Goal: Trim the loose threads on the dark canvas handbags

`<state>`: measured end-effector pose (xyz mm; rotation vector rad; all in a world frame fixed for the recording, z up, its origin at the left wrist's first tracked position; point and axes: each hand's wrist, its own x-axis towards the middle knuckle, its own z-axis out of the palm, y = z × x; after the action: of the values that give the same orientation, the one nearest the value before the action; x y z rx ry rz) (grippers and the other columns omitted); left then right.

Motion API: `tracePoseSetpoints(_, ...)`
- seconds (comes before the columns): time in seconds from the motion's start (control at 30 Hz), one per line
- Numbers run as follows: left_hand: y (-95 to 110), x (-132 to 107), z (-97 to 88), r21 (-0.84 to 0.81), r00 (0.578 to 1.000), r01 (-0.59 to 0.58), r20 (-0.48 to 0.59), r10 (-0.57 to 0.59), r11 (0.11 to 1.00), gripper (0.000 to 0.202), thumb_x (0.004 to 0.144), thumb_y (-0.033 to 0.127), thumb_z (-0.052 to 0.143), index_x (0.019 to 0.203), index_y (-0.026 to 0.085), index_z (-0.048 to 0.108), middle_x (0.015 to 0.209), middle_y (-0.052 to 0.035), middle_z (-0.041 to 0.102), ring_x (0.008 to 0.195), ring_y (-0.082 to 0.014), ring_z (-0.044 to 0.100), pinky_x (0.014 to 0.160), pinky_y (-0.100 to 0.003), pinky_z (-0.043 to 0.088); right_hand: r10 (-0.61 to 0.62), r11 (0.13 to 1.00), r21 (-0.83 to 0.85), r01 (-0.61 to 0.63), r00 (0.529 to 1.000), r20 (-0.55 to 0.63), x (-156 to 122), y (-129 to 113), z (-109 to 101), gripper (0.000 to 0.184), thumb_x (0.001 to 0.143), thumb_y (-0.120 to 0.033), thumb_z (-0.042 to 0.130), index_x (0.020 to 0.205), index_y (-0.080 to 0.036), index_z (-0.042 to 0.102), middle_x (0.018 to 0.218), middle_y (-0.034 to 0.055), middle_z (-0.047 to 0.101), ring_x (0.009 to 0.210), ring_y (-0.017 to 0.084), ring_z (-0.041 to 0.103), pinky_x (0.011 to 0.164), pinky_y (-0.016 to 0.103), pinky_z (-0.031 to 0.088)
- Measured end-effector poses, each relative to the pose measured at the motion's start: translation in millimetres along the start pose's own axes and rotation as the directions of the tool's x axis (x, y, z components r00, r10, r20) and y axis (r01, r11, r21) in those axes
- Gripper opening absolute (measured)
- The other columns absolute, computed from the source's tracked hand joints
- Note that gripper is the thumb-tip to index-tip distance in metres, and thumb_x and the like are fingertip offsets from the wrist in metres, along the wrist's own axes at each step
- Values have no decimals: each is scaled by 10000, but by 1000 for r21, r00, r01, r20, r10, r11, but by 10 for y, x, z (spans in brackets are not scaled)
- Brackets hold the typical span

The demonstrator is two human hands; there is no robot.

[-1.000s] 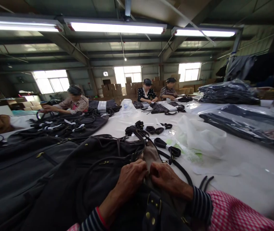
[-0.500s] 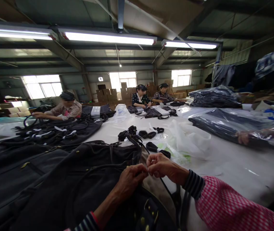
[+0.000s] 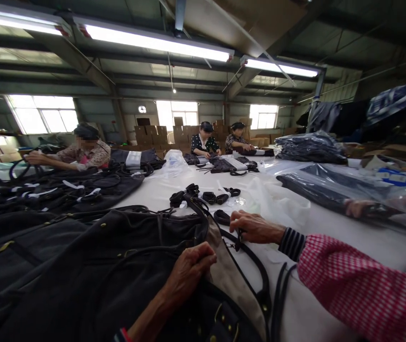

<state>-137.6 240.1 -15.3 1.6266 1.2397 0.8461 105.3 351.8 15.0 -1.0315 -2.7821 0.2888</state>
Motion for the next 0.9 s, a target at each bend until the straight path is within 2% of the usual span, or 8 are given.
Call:
tracePoseSetpoints(0.07, -2, -2, 1, -9, 1000, 9, -6, -9, 1000, 268, 853, 415, 581, 759, 164, 577, 611, 46, 460, 589, -108, 388, 586, -244, 304, -25, 996, -79, 29, 998, 57, -26, 49, 83, 402, 712, 26, 505, 962, -221, 700, 1086, 59, 641, 1047, 227, 546, 800, 316, 418)
tracePoseSetpoints(0.2, -20, 1, -1, -6, 999, 2, -35, -2, 1000, 267, 851, 417, 585, 756, 168, 584, 601, 32, 518, 588, -118, 437, 589, -243, 328, -45, 998, -44, 42, 998, -52, 1, 112, 163, 259, 808, -25, 511, 870, -218, 672, 985, 44, 662, 1003, 217, 545, 848, 321, 414)
tracePoseSetpoints(0.37, -20, -4, -1, -53, 997, 25, -70, -29, 998, 258, 853, 414, 588, 762, 173, 576, 577, 23, 566, 547, -116, 456, 560, -236, 327, 62, 992, 124, -36, 976, -208, 116, 61, -88, 87, 836, -163, 574, 874, -194, 646, 857, 20, 646, 841, 193, 577, 776, 301, 410)
tracePoseSetpoints(0.5, -6, -16, 7, -136, 994, 66, -79, -78, 989, 239, 834, 405, 599, 777, 176, 563, 558, 24, 578, 499, -102, 424, 528, -225, 305, 91, 977, 202, -62, 987, -134, 92, -145, -189, 299, 755, -129, 547, 1009, -211, 682, 678, -43, 572, 627, 141, 509, 615, 273, 327)
tracePoseSetpoints(0.6, -27, -7, 19, -134, 994, 57, -89, -70, 989, 217, 831, 385, 593, 771, 178, 566, 550, 24, 580, 492, -105, 441, 533, -225, 311, 98, 926, 364, -101, 995, 27, 10, -238, -30, 517, 659, -94, 512, 1138, -202, 673, 627, -64, 497, 575, 127, 438, 559, 268, 289)
tracePoseSetpoints(0.67, -46, 5, 24, -101, 993, 57, -93, -67, 993, 202, 834, 369, 582, 764, 180, 572, 546, 23, 584, 494, -111, 452, 533, -228, 307, 107, 875, 466, -133, 991, 83, -42, -250, 128, 542, 633, -97, 499, 1140, -183, 669, 632, -65, 465, 577, 125, 406, 539, 265, 276)
tracePoseSetpoints(0.77, -61, 21, 21, -39, 993, 60, -102, -64, 997, 192, 833, 355, 567, 749, 183, 580, 546, 16, 592, 508, -123, 470, 529, -235, 294, 155, 823, 543, -166, 986, 66, -90, -245, 301, 495, 636, -109, 504, 1102, -174, 660, 648, -66, 433, 592, 123, 383, 533, 261, 264)
tracePoseSetpoints(0.9, -71, 36, -2, 31, 993, 34, -112, -30, 999, 190, 828, 343, 549, 735, 183, 591, 567, 13, 596, 540, -131, 486, 546, -240, 302, 170, 826, 546, -139, 985, -7, -88, -274, 316, 562, 585, -80, 500, 1114, -180, 661, 742, -41, 502, 674, 131, 432, 577, 249, 302)
